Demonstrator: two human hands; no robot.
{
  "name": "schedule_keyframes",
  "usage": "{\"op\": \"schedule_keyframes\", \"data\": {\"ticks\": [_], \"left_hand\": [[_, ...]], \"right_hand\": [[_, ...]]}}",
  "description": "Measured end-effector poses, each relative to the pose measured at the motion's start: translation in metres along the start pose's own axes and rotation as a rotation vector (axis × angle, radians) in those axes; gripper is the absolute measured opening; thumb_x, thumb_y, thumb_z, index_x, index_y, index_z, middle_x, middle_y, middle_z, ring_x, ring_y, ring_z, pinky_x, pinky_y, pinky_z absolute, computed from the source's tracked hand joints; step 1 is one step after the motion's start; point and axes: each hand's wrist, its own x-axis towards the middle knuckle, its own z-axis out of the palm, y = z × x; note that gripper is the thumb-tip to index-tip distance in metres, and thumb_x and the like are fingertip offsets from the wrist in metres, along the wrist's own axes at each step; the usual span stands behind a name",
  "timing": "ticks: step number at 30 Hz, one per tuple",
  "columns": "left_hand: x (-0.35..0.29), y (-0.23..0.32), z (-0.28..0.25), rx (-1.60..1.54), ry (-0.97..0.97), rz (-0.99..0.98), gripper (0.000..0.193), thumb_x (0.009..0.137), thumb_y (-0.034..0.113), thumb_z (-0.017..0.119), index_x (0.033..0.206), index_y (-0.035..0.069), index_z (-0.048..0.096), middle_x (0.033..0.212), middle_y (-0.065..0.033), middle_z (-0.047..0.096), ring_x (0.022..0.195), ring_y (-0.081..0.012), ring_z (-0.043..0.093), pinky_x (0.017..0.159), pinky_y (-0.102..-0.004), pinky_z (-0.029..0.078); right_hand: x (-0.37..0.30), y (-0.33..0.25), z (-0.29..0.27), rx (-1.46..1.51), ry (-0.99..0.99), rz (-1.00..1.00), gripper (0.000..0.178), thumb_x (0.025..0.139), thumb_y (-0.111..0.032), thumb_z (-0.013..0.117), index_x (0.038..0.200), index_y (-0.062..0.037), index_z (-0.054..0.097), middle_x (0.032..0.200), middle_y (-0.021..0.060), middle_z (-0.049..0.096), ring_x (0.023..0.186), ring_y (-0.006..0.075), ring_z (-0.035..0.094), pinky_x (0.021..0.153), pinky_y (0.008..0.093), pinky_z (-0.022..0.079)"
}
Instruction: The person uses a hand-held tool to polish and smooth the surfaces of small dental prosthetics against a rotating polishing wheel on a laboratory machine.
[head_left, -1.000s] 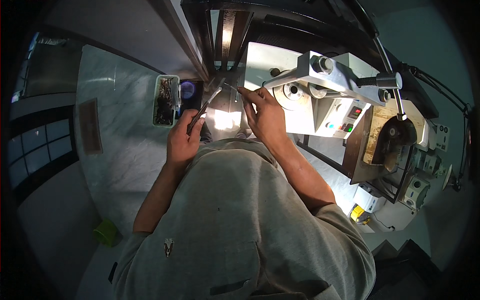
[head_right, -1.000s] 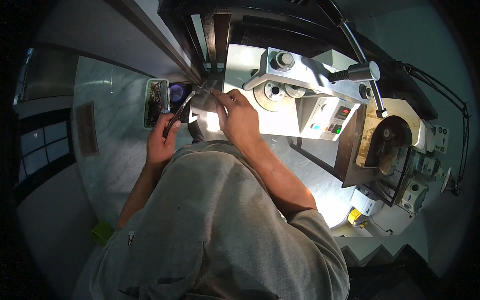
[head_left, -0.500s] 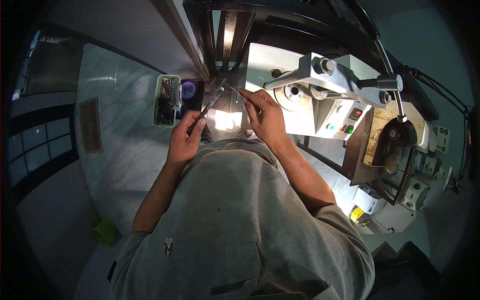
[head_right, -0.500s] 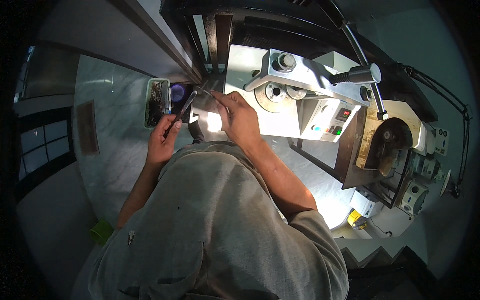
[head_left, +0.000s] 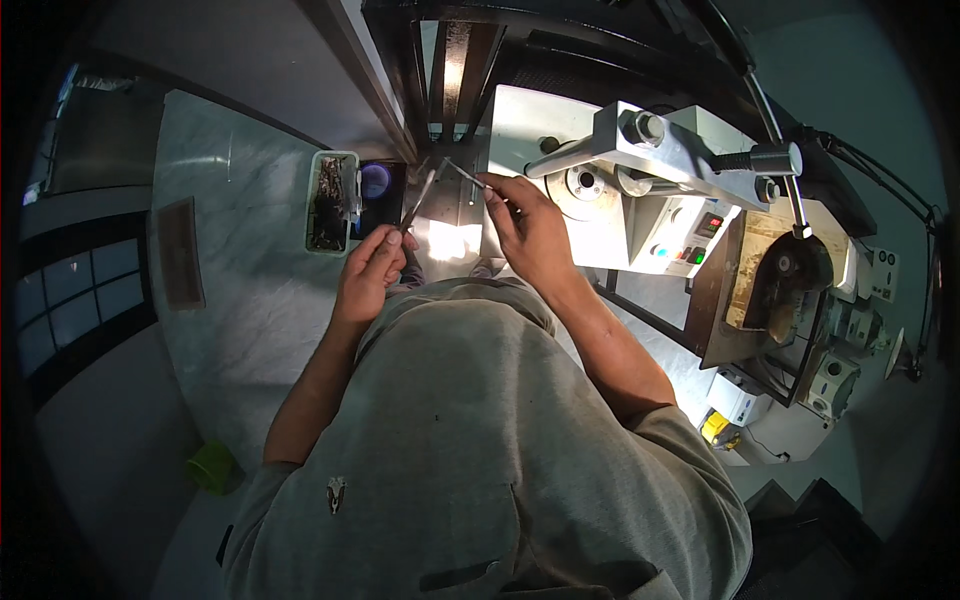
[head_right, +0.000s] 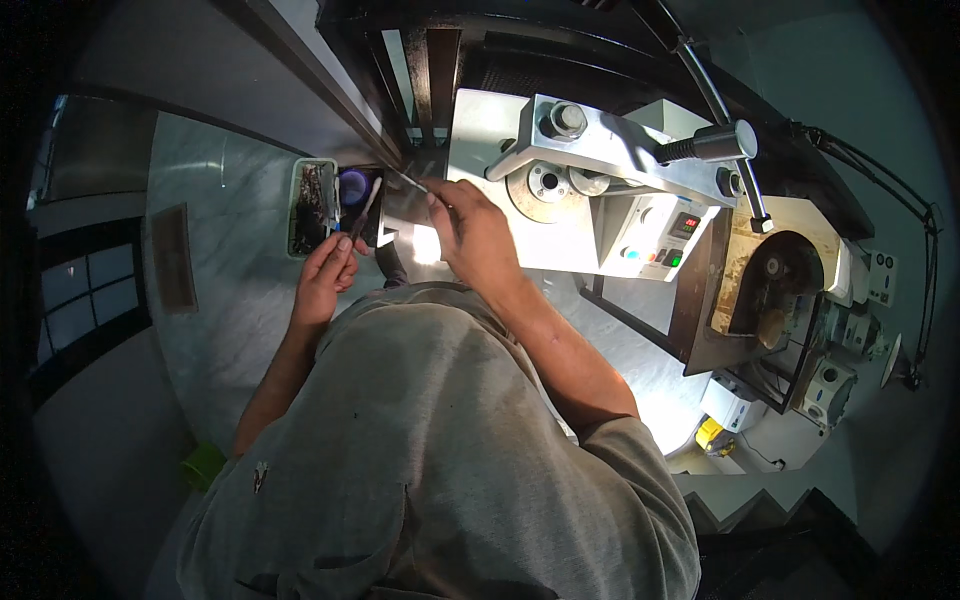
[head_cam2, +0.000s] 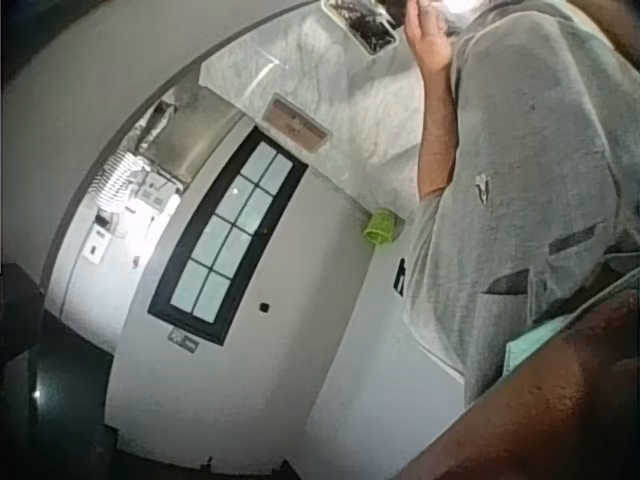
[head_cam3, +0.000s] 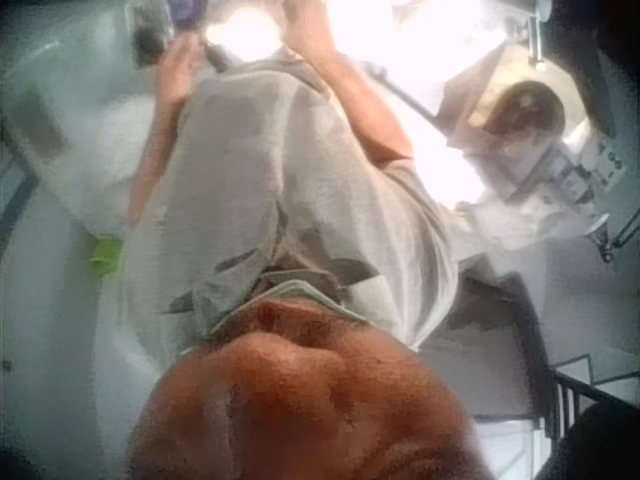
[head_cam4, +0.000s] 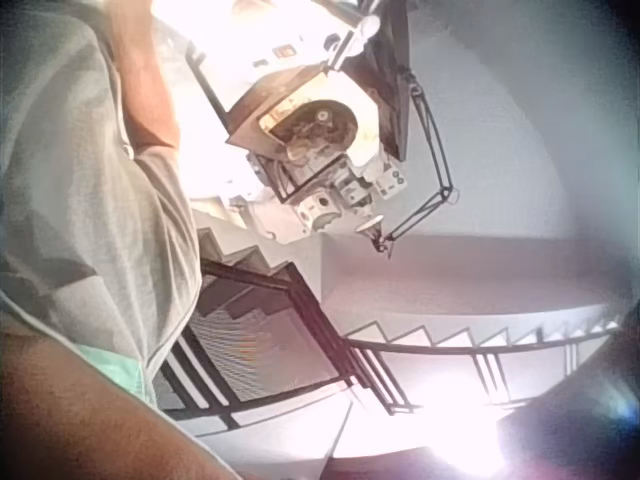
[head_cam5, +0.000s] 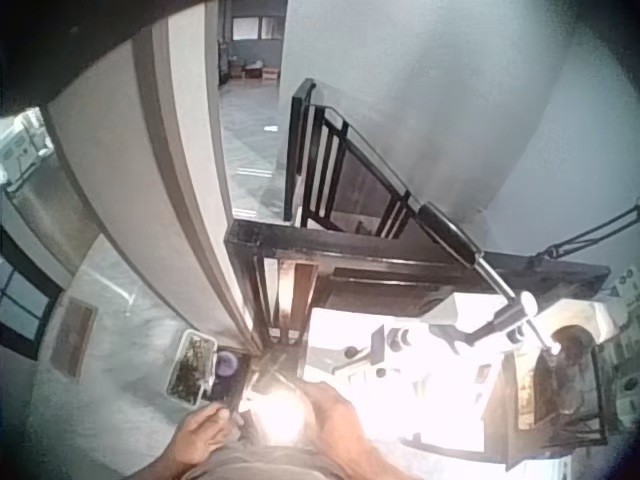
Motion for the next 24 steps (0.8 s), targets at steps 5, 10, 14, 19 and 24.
{"op": "schedule_keyframes", "data": {"ticks": [5,10,14,19,24], "left_hand": [[0.023,-0.005,0.030,-0.282,-0.029,-0.077,0.045,0.100,0.046,0.043,0.104,0.004,0.058,0.073,0.0045,0.044,0.062,-0.0019,0.037,0.053,-0.0182,0.027],[0.047,-0.019,0.034,-0.550,0.028,-0.196,0.035,0.098,0.043,0.050,0.097,0.009,0.058,0.090,0.0001,0.060,0.082,-0.0109,0.057,0.068,-0.0276,0.044],[0.054,-0.013,0.041,-0.872,-0.174,-0.299,0.027,0.101,0.034,0.042,0.100,0.012,0.057,0.109,-0.0023,0.064,0.107,-0.0155,0.057,0.092,-0.0356,0.040],[0.044,0.017,0.067,-1.005,-0.306,-0.353,0.029,0.103,0.034,0.038,0.108,0.012,0.056,0.128,-0.0041,0.055,0.123,-0.0202,0.047,0.107,-0.0406,0.033],[0.050,0.006,0.071,-1.116,-0.521,-0.390,0.033,0.104,0.035,0.036,0.118,0.010,0.054,0.127,-0.0053,0.056,0.121,-0.0188,0.049,0.104,-0.0376,0.036]], "right_hand": [[-0.014,-0.021,0.030,0.396,-0.148,0.077,0.019,0.092,-0.003,0.058,0.110,-0.0040,0.051,0.086,0.0097,0.066,0.081,0.0142,0.065,0.069,0.0294,0.051],[-0.015,-0.021,0.013,0.637,-0.333,0.291,0.017,0.096,-0.005,0.053,0.111,0.0012,0.058,0.097,0.0067,0.068,0.088,0.0136,0.065,0.080,0.0265,0.051],[-0.020,0.007,-0.001,0.369,-0.068,-0.083,0.035,0.087,-0.006,0.062,0.121,-0.0054,0.059,0.108,0.0145,0.062,0.090,0.0235,0.067,0.073,0.0344,0.056],[-0.027,0.017,-0.011,-0.138,0.042,-0.282,0.055,0.075,-0.008,0.068,0.129,-0.0157,0.057,0.116,0.0106,0.052,0.101,0.0284,0.055,0.082,0.0381,0.050],[-0.038,0.023,-0.010,-0.278,0.093,-0.412,0.060,0.071,-0.012,0.070,0.129,-0.0196,0.058,0.098,0.0037,0.056,0.089,0.0219,0.054,0.079,0.0336,0.041]]}}
